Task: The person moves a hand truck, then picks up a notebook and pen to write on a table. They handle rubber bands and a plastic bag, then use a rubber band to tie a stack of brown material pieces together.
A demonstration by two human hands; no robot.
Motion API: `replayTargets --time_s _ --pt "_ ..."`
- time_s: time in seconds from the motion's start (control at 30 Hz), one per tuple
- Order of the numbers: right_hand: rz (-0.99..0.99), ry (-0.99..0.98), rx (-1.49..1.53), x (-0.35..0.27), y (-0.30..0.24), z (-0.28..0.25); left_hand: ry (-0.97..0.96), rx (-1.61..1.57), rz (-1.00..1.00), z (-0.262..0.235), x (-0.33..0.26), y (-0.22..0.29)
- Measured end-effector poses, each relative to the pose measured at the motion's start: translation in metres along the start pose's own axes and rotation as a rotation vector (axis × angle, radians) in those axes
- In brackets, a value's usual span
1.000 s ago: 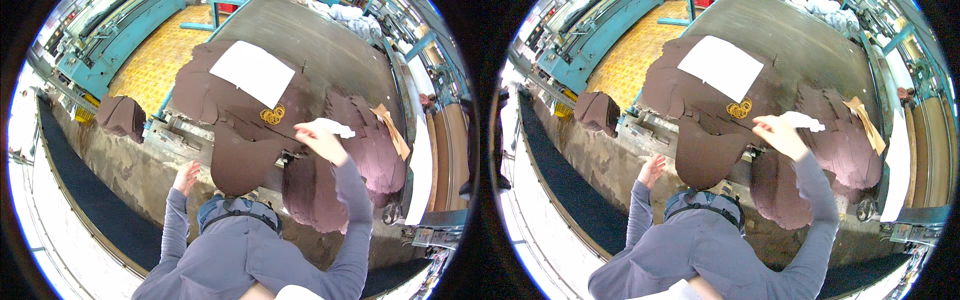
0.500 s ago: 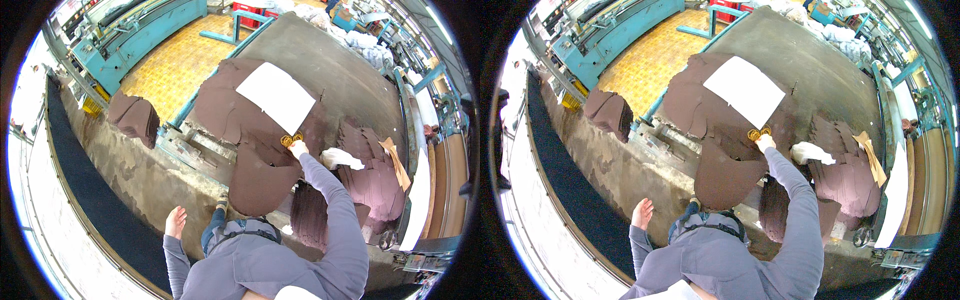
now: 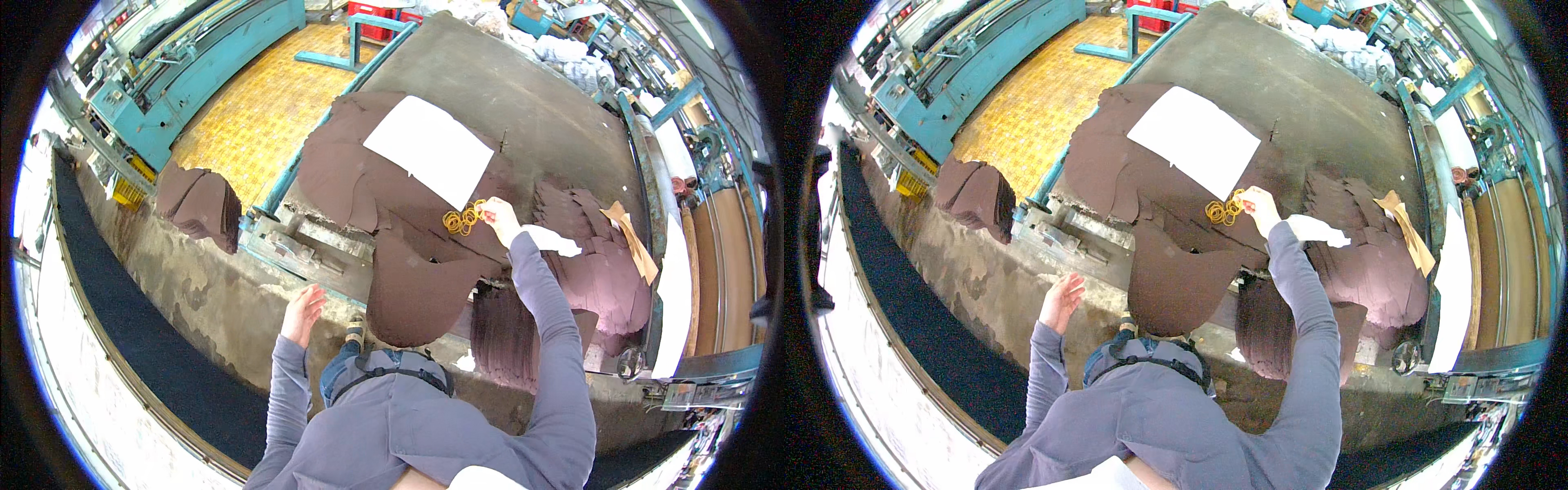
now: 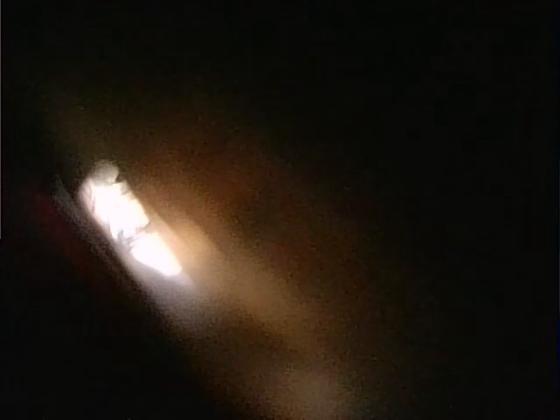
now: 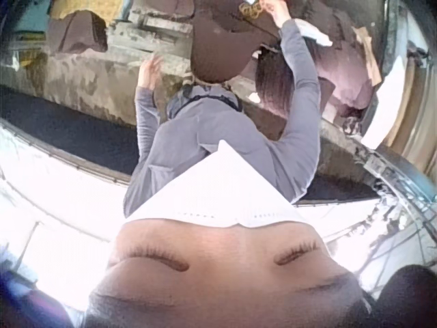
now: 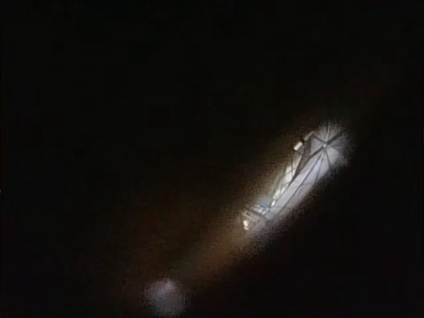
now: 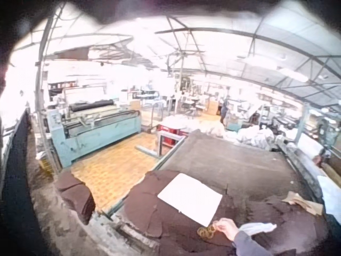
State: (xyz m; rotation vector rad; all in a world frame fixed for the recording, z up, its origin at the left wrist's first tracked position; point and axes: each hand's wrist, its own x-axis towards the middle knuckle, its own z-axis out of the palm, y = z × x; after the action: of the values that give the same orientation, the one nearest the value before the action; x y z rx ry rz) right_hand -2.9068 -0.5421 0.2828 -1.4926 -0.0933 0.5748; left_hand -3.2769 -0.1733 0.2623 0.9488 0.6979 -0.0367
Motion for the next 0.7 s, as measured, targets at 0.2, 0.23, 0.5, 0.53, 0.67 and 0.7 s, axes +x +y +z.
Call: replayTargets --time_s 0.2,0.23,0.5,0.53,0.67,0.7 --pt "0.138 -0.228 0.172 -0.081 -0.052 0.114 -0.271 0.133 0.146 0.087 0.003 0.037" --pt "0.172 -0.332 0.118 -0.094 -0.051 0.127 -0.371 0.136 0.187 0.103 0.006 0.033" --pt "0.188 -0.481 -0.006 -0.149 -0.046 0.178 -0.494 -0.051 0.168 0.147 0.005 0.002" --pt "0.158 -0.457 0.006 -0.151 -0.045 0.176 -0.489 -0.225 0.163 0.147 0.000 0.003" --pt "0.180 -0.444 0.050 -0.154 -0.037 0.167 -0.603 -0.318 0.090 0.150 -0.011 0.005" --pt "0.178 -0.457 0.041 -0.154 -0.037 0.169 -0.600 -0.247 0.074 0.148 -0.009 0.002"
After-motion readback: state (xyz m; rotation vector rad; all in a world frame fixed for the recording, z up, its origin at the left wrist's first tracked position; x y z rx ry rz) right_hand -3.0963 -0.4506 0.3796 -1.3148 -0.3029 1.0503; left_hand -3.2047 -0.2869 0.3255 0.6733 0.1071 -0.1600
